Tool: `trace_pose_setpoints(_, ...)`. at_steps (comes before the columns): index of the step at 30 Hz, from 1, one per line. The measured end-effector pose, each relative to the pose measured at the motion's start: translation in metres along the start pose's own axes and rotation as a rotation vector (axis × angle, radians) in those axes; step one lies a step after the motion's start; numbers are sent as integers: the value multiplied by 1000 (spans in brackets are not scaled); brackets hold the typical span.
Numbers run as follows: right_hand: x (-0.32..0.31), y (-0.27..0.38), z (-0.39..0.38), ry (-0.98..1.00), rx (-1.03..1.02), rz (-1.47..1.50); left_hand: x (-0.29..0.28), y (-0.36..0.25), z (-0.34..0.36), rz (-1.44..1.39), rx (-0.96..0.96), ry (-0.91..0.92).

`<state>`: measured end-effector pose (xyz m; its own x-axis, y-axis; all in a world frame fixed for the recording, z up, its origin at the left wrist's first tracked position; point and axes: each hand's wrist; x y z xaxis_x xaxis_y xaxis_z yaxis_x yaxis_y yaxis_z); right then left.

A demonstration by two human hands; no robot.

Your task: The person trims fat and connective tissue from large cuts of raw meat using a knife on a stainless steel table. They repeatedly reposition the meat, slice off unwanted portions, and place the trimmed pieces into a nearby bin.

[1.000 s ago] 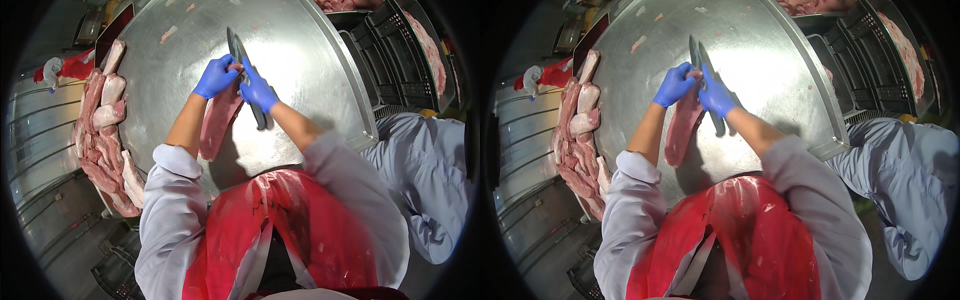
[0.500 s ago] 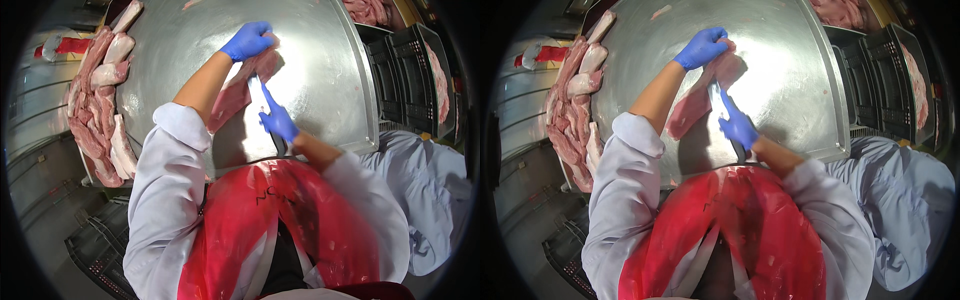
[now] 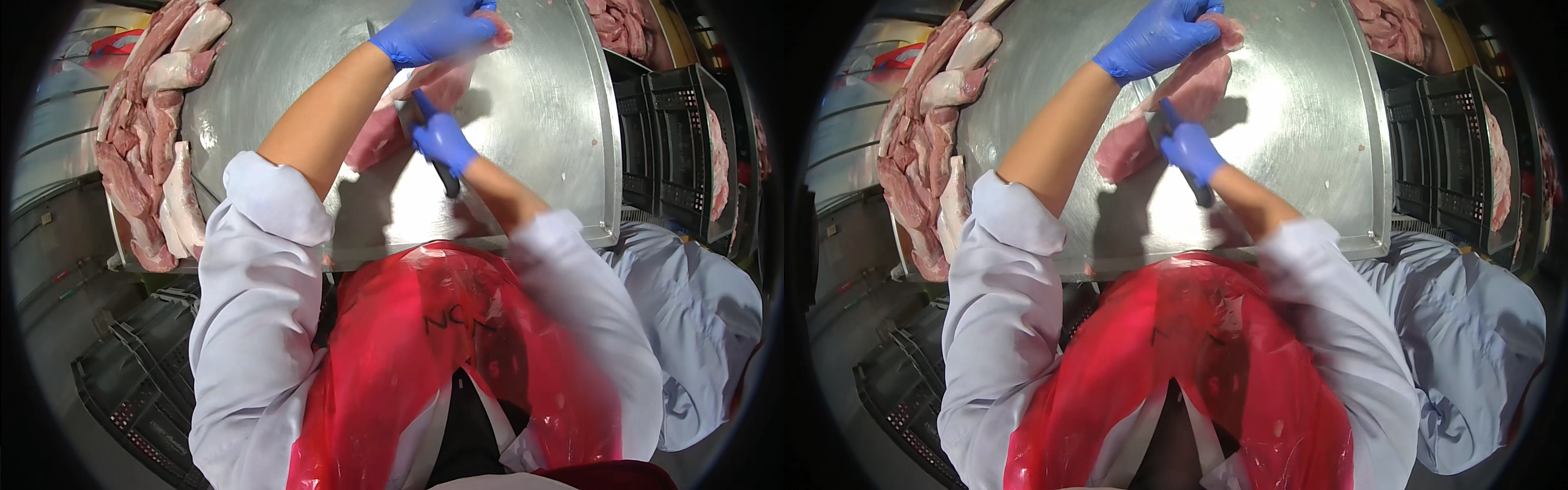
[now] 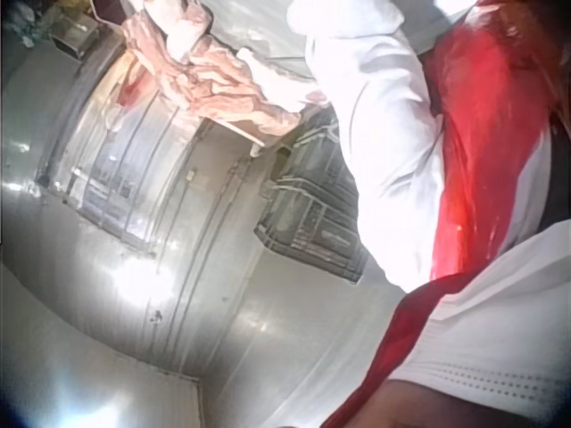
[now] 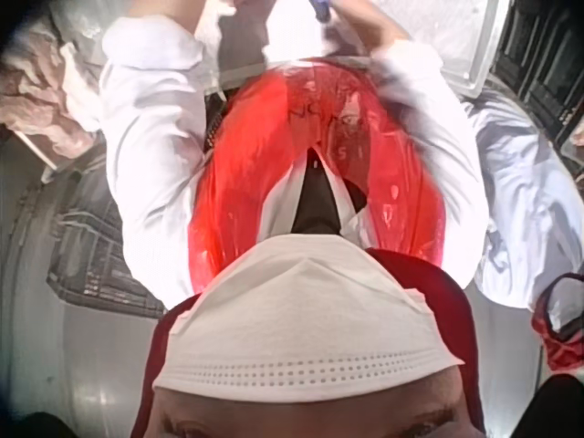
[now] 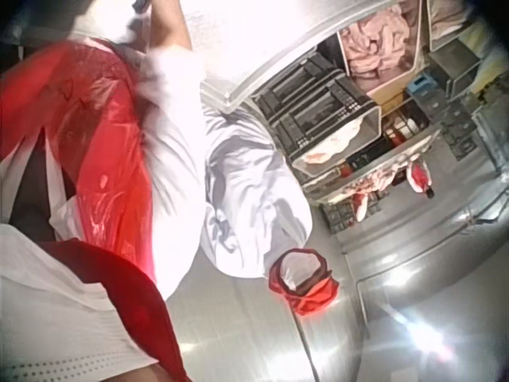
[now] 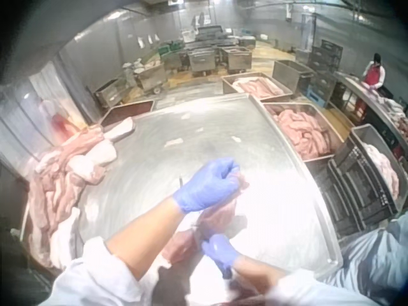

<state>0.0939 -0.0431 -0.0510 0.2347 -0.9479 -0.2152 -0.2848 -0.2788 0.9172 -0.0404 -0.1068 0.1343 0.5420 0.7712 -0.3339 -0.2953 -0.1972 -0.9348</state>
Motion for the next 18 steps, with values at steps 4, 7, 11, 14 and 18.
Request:
trace_pose_setpoints(4,21,10,-54,152,-21,-30,-29,-15,-22,-23,51,-129)
trace_pose_setpoints(7,21,-13,-102,139,-326,-35,-49,-36,-40,23,128,-211)
trace_pose_setpoints(11,48,42,2,100,-49,-152,-43,-61,-74,-40,174,-229)
trace_pose_setpoints(14,77,74,-29,158,-28,-190,-80,-78,-113,170,195,-492)
trace_pose_setpoints(18,56,15,-95,403,-370,-204,-199,-75,-233,-226,98,-738)
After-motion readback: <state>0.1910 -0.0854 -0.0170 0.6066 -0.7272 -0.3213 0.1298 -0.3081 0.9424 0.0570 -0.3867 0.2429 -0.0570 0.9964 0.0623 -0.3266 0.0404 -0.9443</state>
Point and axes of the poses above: each hand's wrist, its own z-axis towards the middle knuckle, its own x-axis out of the palm, y = z × x, and after that the axes turned 3 degrees about -y, right-handed
